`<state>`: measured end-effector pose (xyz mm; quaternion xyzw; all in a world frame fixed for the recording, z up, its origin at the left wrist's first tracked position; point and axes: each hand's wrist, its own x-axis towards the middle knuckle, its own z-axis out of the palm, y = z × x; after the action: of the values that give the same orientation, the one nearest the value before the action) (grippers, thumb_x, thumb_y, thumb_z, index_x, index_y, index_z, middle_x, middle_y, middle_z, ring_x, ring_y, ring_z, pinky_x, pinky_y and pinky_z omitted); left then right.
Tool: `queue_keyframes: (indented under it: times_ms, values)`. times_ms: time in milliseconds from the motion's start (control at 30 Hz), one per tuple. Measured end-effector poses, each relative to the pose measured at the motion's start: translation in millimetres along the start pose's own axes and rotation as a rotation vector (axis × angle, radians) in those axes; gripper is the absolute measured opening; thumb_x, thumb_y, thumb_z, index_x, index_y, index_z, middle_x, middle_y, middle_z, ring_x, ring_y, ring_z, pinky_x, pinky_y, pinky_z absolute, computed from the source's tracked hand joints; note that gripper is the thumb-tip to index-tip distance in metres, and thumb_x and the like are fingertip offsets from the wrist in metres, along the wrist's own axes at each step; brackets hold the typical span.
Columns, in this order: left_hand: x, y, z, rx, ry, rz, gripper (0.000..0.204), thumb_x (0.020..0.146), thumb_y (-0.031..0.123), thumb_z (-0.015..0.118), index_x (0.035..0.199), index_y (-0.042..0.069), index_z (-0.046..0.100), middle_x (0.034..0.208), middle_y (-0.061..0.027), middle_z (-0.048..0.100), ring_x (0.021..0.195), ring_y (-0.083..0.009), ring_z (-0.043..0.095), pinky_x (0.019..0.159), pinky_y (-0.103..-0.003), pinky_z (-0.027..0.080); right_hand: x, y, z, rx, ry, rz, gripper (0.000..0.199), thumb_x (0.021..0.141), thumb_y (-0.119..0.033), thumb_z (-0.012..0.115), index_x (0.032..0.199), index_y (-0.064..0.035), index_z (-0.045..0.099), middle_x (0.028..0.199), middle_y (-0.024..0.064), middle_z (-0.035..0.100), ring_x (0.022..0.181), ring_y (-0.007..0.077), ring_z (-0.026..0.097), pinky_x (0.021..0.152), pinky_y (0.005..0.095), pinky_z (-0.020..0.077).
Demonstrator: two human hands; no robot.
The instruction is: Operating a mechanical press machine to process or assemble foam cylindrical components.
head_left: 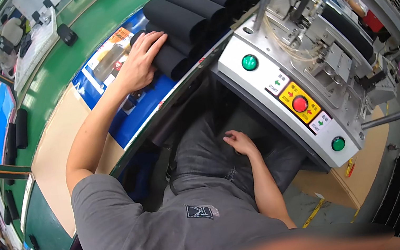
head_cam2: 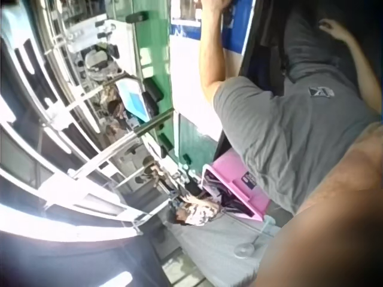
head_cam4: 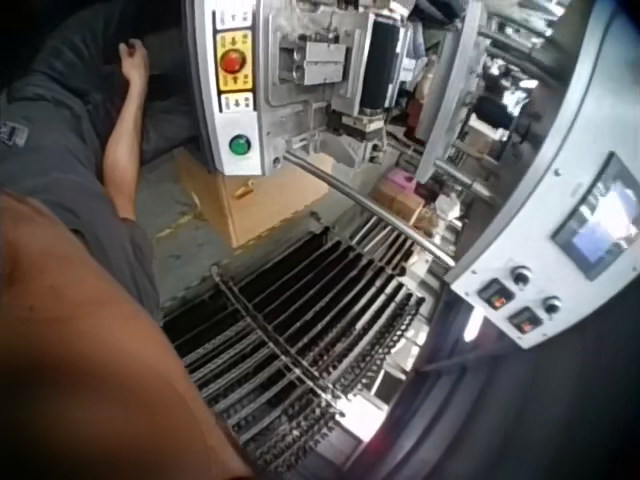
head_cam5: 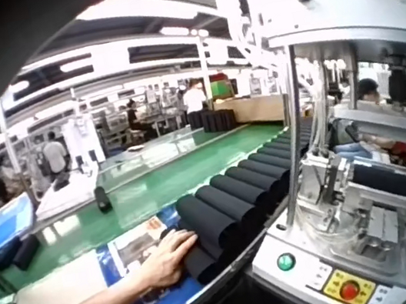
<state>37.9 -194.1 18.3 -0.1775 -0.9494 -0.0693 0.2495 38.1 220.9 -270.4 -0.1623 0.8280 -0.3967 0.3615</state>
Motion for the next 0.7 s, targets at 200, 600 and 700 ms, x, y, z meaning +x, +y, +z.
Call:
queue_keyframes:
  times_ms: [200,600,700]
  values:
    - [-23,-109,-6,-0.014,0.236,-0.099,0.079,0.076,0.0,0.065,0.154,0.004,0.055,0.156,-0.0159,0.056,0.138,-0.0394,0.054,0.124,-0.049,0.04,-5,9,7,-0.024,0.044,0.006,0.047,0.104,-0.033,0.073,0.138,-0.0012,0.071,0.1,0.012,0.078,0.083,0.024,0.072,0.079,0.0339,0.0564]
    - [-145,-434,-18,0.266,0.414,-1.549,0.082,0.088,0.065,0.075,0.151,0.013,0.063,0.142,-0.0152,0.073,0.132,-0.0366,0.069,0.109,-0.048,0.056,-21,4,24,-0.048,0.135,0.037,0.041,0.104,-0.024,0.073,0.138,-0.0006,0.071,0.103,0.0126,0.08,0.086,0.0225,0.073,0.082,0.0326,0.0581]
    - [-146,-445,-24,0.251,0.383,-1.578,0.075,0.091,0.069,0.07,0.149,0.021,0.067,0.144,-0.009,0.074,0.133,-0.033,0.069,0.108,-0.046,0.056,-29,7,26,-0.036,0.16,0.071,0.041,0.103,-0.026,0.074,0.136,-0.0028,0.072,0.104,0.0121,0.081,0.089,0.0264,0.075,0.083,0.0349,0.0586]
